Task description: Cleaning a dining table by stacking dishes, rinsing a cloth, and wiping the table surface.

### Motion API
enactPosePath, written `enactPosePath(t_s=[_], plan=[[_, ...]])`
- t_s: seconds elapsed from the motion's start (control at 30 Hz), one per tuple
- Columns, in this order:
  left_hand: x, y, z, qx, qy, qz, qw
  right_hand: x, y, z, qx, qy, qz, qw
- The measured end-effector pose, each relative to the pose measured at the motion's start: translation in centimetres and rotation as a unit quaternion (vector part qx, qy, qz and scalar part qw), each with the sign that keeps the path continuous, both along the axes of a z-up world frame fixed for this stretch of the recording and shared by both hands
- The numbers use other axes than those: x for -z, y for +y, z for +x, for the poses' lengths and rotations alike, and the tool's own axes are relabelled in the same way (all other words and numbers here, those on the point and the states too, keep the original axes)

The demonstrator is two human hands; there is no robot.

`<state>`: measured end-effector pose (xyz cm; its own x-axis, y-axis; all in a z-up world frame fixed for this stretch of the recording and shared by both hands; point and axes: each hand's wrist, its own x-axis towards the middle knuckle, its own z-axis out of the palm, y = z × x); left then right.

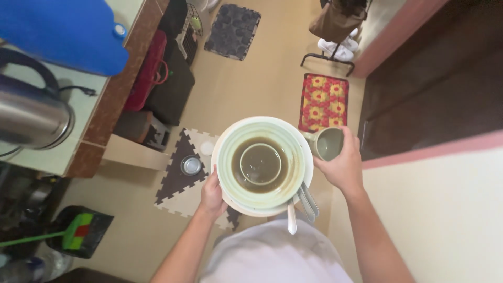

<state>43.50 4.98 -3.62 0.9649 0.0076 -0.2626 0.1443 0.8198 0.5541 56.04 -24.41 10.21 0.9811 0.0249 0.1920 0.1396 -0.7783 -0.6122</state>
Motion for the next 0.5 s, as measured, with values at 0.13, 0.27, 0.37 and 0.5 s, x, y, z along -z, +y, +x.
enactPosePath(t_s=[0.13, 0.27, 0.37, 0.5], plan=[[-5.0, -1.0, 14.0, -0.053, 0.074, -0.004, 0.996, -2.3, 0.7, 14.5, -0.007, -0.020, -0.005, 1.000], [-6.2, -0.9, 23.8, -0.073, 0.063, -0.032, 0.995, -5.0, 2.6, 25.6, -0.022, 0.041, 0.000, 0.999], [-6.2, 0.9, 33.5, -0.083, 0.053, -0.038, 0.994, -5.6, 4.7, 35.6, -0.037, 0.020, -0.011, 0.999], [-6.2, 4.4, 45.4, -0.113, 0.037, -0.028, 0.992, -3.7, 7.7, 48.4, -0.090, -0.063, -0.016, 0.994]])
